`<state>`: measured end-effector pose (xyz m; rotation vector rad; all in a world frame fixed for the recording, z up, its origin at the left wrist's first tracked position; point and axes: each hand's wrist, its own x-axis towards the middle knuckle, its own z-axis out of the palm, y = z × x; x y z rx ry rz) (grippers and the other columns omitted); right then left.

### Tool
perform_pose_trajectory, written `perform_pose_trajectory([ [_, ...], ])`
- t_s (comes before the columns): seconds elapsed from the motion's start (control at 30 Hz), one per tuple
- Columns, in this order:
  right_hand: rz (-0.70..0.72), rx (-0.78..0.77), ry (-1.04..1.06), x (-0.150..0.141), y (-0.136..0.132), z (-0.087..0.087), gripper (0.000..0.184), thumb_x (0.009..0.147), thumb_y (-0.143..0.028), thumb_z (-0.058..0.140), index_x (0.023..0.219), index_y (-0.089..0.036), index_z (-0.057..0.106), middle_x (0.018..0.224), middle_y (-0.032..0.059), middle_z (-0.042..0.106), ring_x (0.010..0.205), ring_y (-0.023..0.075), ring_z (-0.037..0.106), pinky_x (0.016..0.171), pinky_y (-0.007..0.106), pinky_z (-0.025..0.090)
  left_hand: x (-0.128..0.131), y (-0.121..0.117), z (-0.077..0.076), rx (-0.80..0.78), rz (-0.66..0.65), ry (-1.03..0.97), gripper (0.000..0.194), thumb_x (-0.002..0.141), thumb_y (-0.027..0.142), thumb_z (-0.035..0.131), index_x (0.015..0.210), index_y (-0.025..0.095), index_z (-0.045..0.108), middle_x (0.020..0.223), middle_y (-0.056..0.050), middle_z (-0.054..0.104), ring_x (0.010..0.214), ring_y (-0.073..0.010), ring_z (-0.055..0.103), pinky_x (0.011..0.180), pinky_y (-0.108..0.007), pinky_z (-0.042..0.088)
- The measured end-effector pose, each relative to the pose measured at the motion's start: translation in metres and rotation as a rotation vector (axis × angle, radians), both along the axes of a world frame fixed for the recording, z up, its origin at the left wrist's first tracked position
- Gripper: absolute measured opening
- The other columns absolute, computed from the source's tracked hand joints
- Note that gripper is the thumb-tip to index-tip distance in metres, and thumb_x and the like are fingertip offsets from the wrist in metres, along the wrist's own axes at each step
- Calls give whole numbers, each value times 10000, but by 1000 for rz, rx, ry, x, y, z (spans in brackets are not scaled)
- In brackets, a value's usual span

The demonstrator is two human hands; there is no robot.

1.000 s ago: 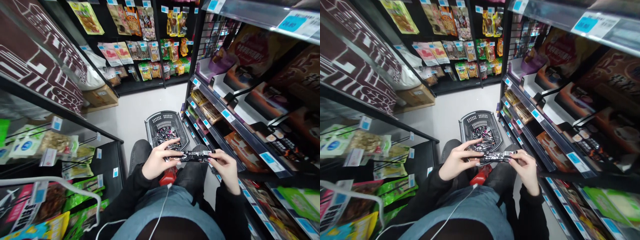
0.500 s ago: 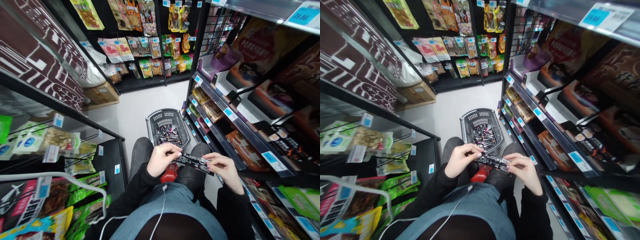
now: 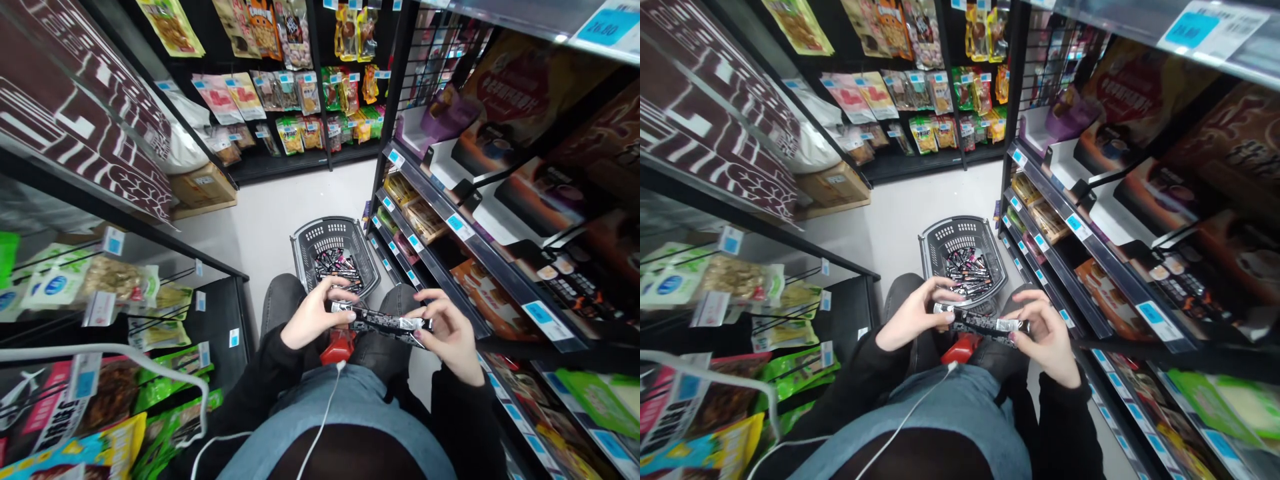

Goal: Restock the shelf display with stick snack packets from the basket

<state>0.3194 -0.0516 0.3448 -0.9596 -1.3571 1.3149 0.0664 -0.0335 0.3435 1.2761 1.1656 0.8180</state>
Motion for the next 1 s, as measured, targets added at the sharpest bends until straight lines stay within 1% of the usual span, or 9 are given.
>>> perform_pose_trajectory([
  [0.1,-27,-107,127,-4,3,-1,198,675,-214,696,778,-193,528,1011,71,567,754,186,650,696,360,527,-5,0,5,-152,-267,-1,264,701,378,636,728,115,631,642,-22,642,554,-105,557,554,-223,472],
  [0.17,-71,-172,176,-8,6,-2,228,675,-223,697,830,-199,532,1004,70,593,759,188,650,698,355,531,-4,-2,7,-163,-297,10,287,707,381,631,606,113,614,540,1,589,517,-93,530,540,-204,450],
  [0.27,-209,-250,248,-18,11,-5,307,676,-249,697,939,-204,546,995,74,623,752,187,655,723,360,532,2,-7,5,-224,-272,-28,271,650,375,684,625,116,607,545,5,593,514,-100,534,537,-215,444],
  [0.37,-337,-289,291,-33,12,-10,312,680,-273,693,949,-186,561,950,75,649,722,189,660,703,362,541,11,-14,-3,-352,-362,-135,317,593,377,724,687,131,548,581,7,601,514,-112,544,528,-236,443],
  [0.47,-353,-307,260,-47,12,-18,299,697,-280,681,955,-172,577,916,77,667,698,190,664,660,346,549,22,-17,-10,-278,-467,-116,342,586,348,732,757,145,517,601,45,542,519,-85,480,500,-200,376],
  [0.63,-273,-324,199,-58,18,-25,292,714,-290,668,972,-180,583,914,69,679,682,186,671,663,336,550,39,-14,-25,-128,-358,17,312,743,397,573,609,126,496,547,55,361,518,-68,320,491,-203,270],
  [0.77,-137,-337,153,-57,20,-21,474,627,-241,737,1058,-197,546,942,58,681,777,191,671,775,347,532,46,-14,-38,-109,-217,65,397,728,417,576,504,135,410,502,63,262,502,-62,239,475,-214,199],
  [0.83,-110,-358,132,-57,20,-20,494,598,-238,754,1046,-192,551,894,51,689,745,190,673,741,335,540,47,-16,-42,-96,-206,98,413,708,406,601,480,138,385,489,68,244,498,-59,228,472,-215,185],
  [1.0,-293,-419,152,-57,22,-30,253,658,-339,702,786,-161,575,628,12,657,512,164,629,498,277,518,48,-21,-43,-172,-341,20,306,588,347,723,633,113,531,555,63,418,536,-71,378,495,-192,287],
])
